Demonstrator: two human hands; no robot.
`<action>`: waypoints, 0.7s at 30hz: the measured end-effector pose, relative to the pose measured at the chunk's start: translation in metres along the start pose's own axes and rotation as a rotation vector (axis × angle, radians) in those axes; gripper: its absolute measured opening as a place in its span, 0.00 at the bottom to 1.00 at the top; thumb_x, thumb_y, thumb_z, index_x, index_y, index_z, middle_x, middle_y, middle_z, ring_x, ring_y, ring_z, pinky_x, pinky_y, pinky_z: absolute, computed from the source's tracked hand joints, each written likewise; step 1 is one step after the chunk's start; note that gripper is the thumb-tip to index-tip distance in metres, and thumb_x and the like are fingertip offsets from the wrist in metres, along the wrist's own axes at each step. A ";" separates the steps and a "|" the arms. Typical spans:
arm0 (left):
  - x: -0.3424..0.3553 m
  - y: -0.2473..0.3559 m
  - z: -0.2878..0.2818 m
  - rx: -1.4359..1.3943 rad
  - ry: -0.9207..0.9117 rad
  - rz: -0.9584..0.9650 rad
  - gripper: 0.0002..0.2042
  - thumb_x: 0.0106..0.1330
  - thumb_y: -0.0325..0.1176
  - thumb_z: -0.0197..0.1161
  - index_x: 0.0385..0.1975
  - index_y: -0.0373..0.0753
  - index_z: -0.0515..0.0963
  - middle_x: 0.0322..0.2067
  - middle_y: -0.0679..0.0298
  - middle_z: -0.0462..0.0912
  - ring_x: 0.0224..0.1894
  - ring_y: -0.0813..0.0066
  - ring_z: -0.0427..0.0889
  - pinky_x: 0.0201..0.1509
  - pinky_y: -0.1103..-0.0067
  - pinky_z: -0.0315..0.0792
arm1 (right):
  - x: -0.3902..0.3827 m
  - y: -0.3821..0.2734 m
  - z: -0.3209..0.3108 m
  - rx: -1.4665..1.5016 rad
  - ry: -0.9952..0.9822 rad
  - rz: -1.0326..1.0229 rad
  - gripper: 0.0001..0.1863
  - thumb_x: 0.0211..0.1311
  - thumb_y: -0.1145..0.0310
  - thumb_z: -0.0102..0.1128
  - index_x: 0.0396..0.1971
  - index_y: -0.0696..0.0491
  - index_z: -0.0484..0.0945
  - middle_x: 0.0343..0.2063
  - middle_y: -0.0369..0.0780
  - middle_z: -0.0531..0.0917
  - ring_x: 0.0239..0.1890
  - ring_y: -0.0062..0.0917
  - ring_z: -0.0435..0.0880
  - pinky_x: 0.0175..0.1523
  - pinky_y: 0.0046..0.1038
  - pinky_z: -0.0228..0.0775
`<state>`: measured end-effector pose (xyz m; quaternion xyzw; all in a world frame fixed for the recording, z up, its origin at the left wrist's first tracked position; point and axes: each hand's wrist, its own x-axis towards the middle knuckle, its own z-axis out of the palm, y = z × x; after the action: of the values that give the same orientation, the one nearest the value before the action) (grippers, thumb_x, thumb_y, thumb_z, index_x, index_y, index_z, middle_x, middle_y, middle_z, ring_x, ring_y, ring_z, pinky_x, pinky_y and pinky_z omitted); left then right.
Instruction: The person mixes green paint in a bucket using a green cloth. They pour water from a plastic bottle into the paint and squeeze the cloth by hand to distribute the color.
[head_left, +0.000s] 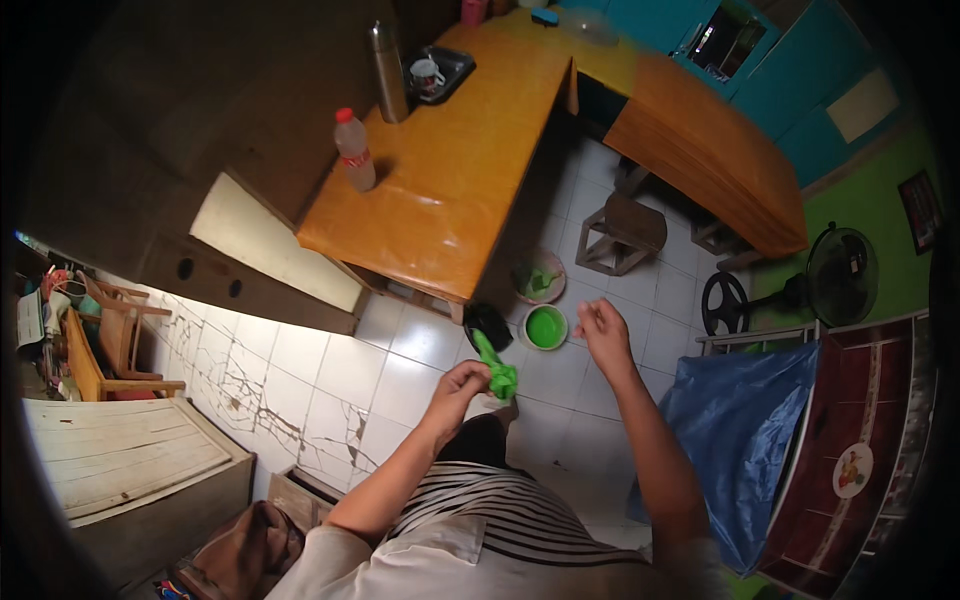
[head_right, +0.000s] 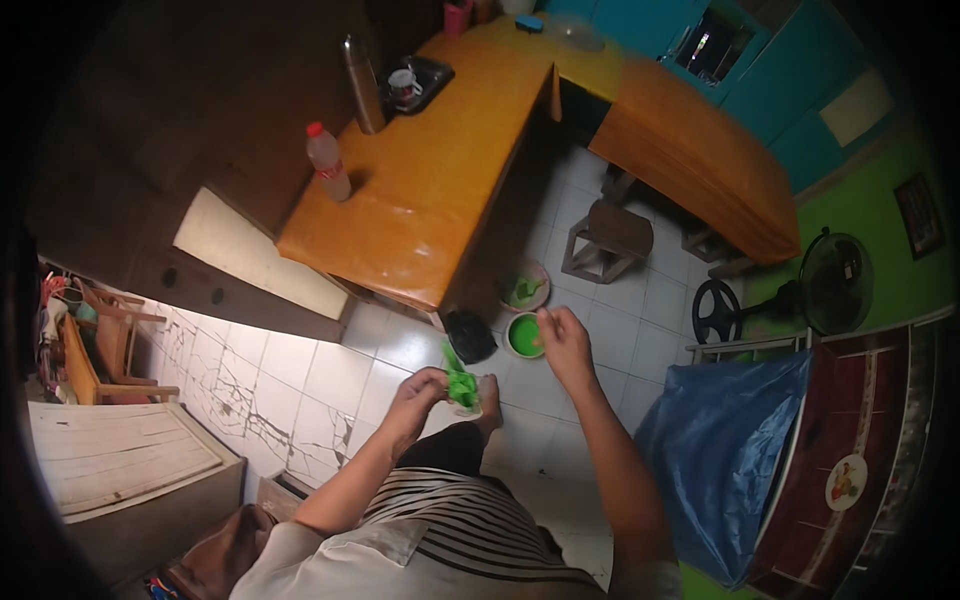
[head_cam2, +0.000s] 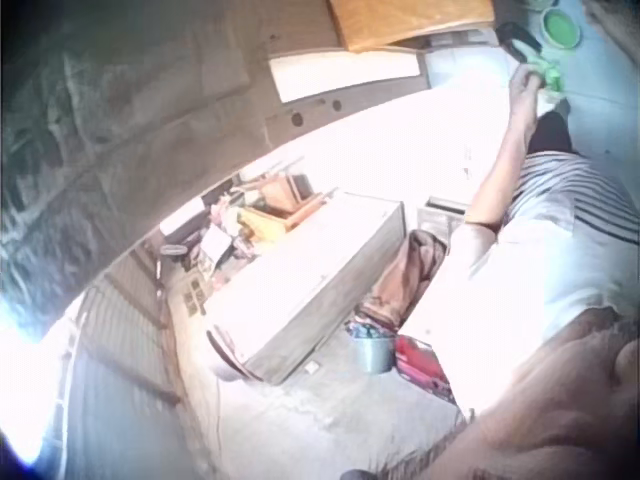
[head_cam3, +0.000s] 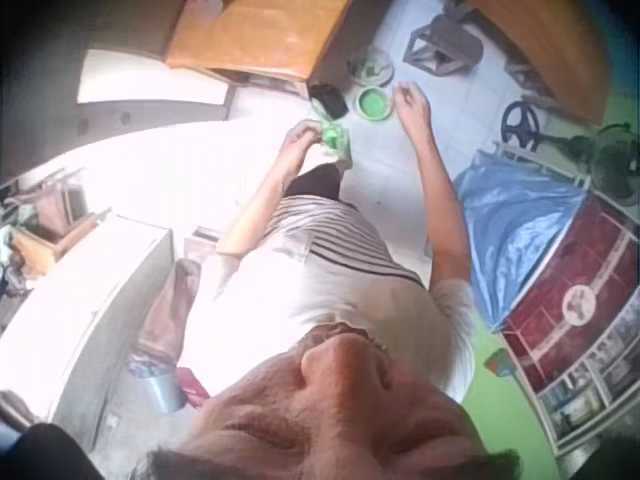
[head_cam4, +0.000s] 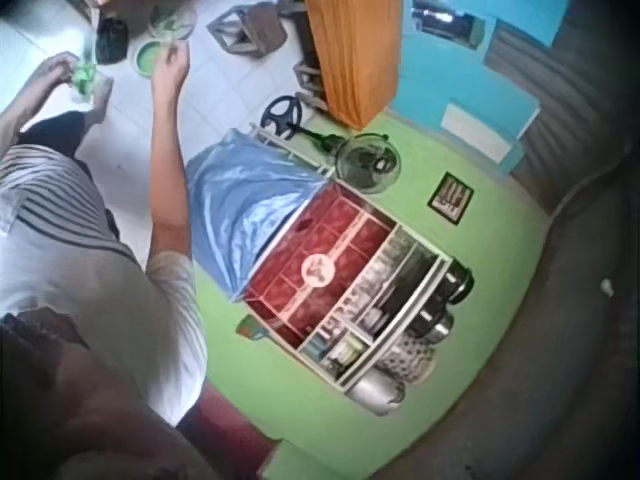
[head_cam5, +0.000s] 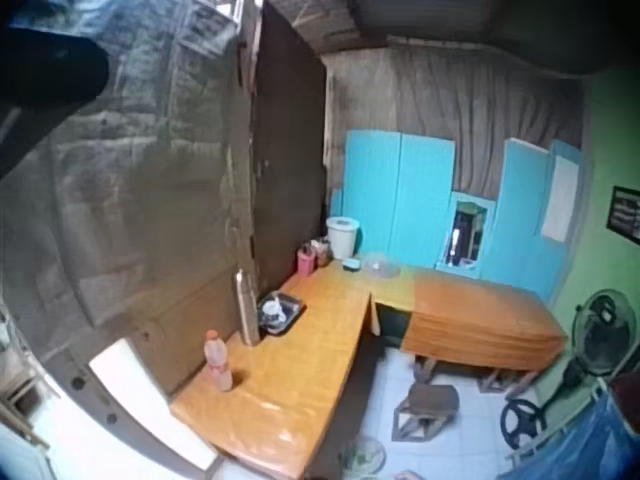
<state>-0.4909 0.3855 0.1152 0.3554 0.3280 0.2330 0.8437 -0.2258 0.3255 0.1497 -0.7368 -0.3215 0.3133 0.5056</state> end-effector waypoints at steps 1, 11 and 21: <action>0.001 -0.007 -0.002 -0.024 0.061 0.006 0.05 0.67 0.30 0.57 0.36 0.36 0.76 0.32 0.66 0.79 0.35 0.78 0.77 0.44 0.81 0.71 | 0.015 0.005 -0.001 -0.013 -0.010 0.009 0.15 0.69 0.61 0.54 0.28 0.56 0.71 0.20 0.34 0.76 0.23 0.14 0.76 0.30 0.19 0.68; 0.042 -0.052 0.010 -0.203 0.421 0.040 0.04 0.69 0.30 0.57 0.36 0.36 0.76 0.30 0.68 0.79 0.33 0.80 0.76 0.44 0.83 0.70 | 0.081 0.121 -0.066 -0.218 -0.306 0.419 0.14 0.68 0.62 0.54 0.30 0.59 0.75 0.22 0.39 0.79 0.21 0.21 0.80 0.32 0.23 0.74; 0.115 -0.080 0.054 -0.245 0.631 0.154 0.04 0.70 0.29 0.55 0.35 0.37 0.75 0.29 0.69 0.77 0.33 0.81 0.76 0.42 0.83 0.70 | 0.179 0.200 -0.118 -0.448 -0.552 0.336 0.06 0.64 0.70 0.55 0.36 0.57 0.76 0.27 0.39 0.81 0.28 0.22 0.83 0.36 0.25 0.75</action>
<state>-0.3615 0.3827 0.0391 0.1855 0.5144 0.4322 0.7170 0.0052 0.3470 -0.0295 -0.7593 -0.3809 0.5002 0.1682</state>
